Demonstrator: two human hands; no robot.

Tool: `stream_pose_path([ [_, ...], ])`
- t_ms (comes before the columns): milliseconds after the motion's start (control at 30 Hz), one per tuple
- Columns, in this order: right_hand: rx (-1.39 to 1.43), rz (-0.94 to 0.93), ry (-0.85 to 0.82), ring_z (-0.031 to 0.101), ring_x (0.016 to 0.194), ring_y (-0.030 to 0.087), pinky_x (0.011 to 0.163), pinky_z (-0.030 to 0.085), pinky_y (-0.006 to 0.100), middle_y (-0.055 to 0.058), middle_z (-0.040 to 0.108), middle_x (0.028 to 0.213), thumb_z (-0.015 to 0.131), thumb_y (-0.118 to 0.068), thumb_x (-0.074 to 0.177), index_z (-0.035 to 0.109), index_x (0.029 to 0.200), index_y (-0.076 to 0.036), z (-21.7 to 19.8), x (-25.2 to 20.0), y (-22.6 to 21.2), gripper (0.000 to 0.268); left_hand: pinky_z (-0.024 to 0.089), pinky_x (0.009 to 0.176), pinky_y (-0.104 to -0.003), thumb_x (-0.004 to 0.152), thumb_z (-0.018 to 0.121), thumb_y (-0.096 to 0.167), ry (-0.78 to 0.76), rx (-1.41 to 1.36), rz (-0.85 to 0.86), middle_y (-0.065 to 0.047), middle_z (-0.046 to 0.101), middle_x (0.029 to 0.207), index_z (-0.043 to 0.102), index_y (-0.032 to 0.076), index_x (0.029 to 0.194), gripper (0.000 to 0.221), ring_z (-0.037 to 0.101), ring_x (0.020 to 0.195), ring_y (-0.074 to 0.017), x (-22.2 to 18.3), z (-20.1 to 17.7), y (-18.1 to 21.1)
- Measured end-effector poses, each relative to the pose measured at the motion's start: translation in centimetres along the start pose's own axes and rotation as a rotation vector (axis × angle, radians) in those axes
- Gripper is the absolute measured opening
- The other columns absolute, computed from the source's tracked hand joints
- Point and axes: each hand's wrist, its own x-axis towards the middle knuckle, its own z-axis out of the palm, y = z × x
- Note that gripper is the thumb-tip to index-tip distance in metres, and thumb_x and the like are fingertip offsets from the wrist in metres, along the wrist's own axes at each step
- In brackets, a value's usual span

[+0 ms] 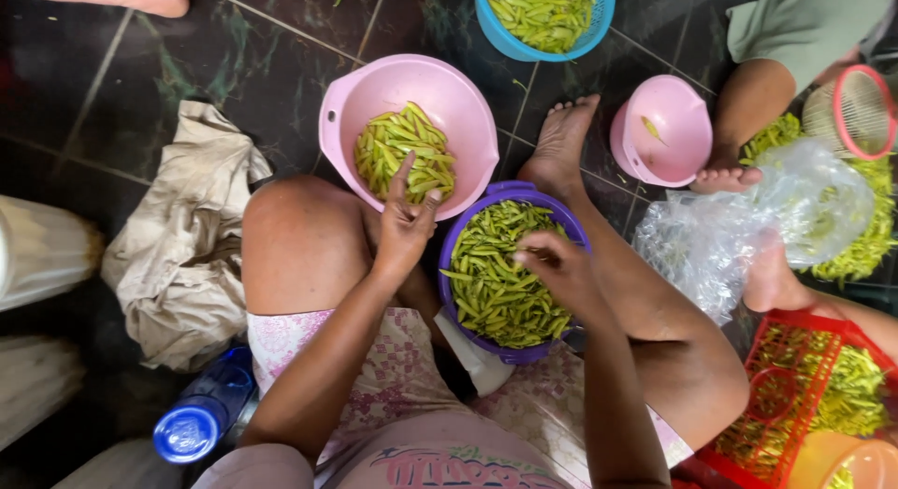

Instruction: A person sits on the floor and manually snaps the ends off green beans, placing the processed beans into a purple bowl.

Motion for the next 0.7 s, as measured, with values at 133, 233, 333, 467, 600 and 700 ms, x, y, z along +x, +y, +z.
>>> stream_pose_path([
  [133, 0.352, 0.026, 0.294, 0.078, 0.098, 0.032, 0.087, 0.065, 0.05, 0.024, 0.078, 0.1, 0.079, -0.014, 0.1, 0.077, 0.117, 0.0, -0.4, -1.6, 2.6, 0.022, 0.042, 0.051, -0.017, 0.104, 0.062, 0.009, -0.162, 0.011, -0.007, 0.002, 0.052, 0.045, 0.036, 0.003, 0.158, 0.059, 0.045, 0.04, -0.0051, -0.6, 1.2, 0.8],
  [233, 0.529, 0.039, 0.44, 0.078, 0.099, 0.032, 0.092, 0.066, 0.05, 0.027, 0.077, 0.107, 0.077, -0.008, 0.101, 0.074, 0.118, 0.007, 0.8, -1.8, 3.1, 0.023, 0.039, 0.046, -0.016, 0.102, 0.065, 0.009, -0.288, -0.028, -0.033, 0.002, 0.052, 0.042, 0.047, 0.004, 0.151, 0.053, 0.043, 0.036, -0.0042, -1.5, 2.1, 0.0],
  [333, 0.752, 0.09, 0.541, 0.079, 0.098, 0.028, 0.094, 0.067, 0.045, 0.02, 0.075, 0.114, 0.076, -0.009, 0.101, 0.071, 0.116, 0.005, 3.2, -1.5, 3.3, 0.02, 0.035, 0.043, -0.015, 0.1, 0.066, 0.009, -0.392, -0.069, -0.064, 0.002, 0.052, 0.041, 0.054, 0.004, 0.147, 0.048, 0.041, 0.033, -0.0031, -2.5, 2.7, -2.1],
  [467, 0.922, 0.121, 0.566, 0.079, 0.103, 0.034, 0.096, 0.066, 0.045, 0.02, 0.076, 0.115, 0.077, -0.007, 0.099, 0.071, 0.113, 0.006, 6.4, -0.6, 2.1, 0.02, 0.026, 0.043, -0.017, 0.102, 0.064, 0.007, -0.495, -0.077, -0.083, 0.001, 0.05, 0.041, 0.057, -0.001, 0.14, 0.039, 0.033, 0.034, -0.0019, -2.8, 3.0, -2.6],
  [600, 0.957, 0.13, 0.605, 0.079, 0.104, 0.031, 0.099, 0.065, 0.042, 0.017, 0.074, 0.113, 0.076, -0.007, 0.1, 0.07, 0.112, 0.006, 8.4, -0.4, 2.4, 0.019, 0.028, 0.043, -0.018, 0.104, 0.062, 0.01, -0.536, -0.114, -0.091, 0.001, 0.051, 0.041, 0.061, 0.003, 0.134, 0.03, 0.032, 0.034, -0.0017, -2.6, 2.5, -2.5],
  [700, 1.02, 0.167, 0.554, 0.077, 0.109, 0.027, 0.104, 0.062, 0.043, 0.013, 0.071, 0.112, 0.075, -0.011, 0.102, 0.067, 0.11, 0.007, 8.8, -0.5, 3.4, 0.021, 0.026, 0.041, -0.017, 0.103, 0.064, 0.009, -0.508, -0.109, -0.139, 0.002, 0.05, 0.038, 0.067, -0.001, 0.121, 0.021, 0.03, 0.031, -0.0014, -2.4, 2.5, -3.4],
])
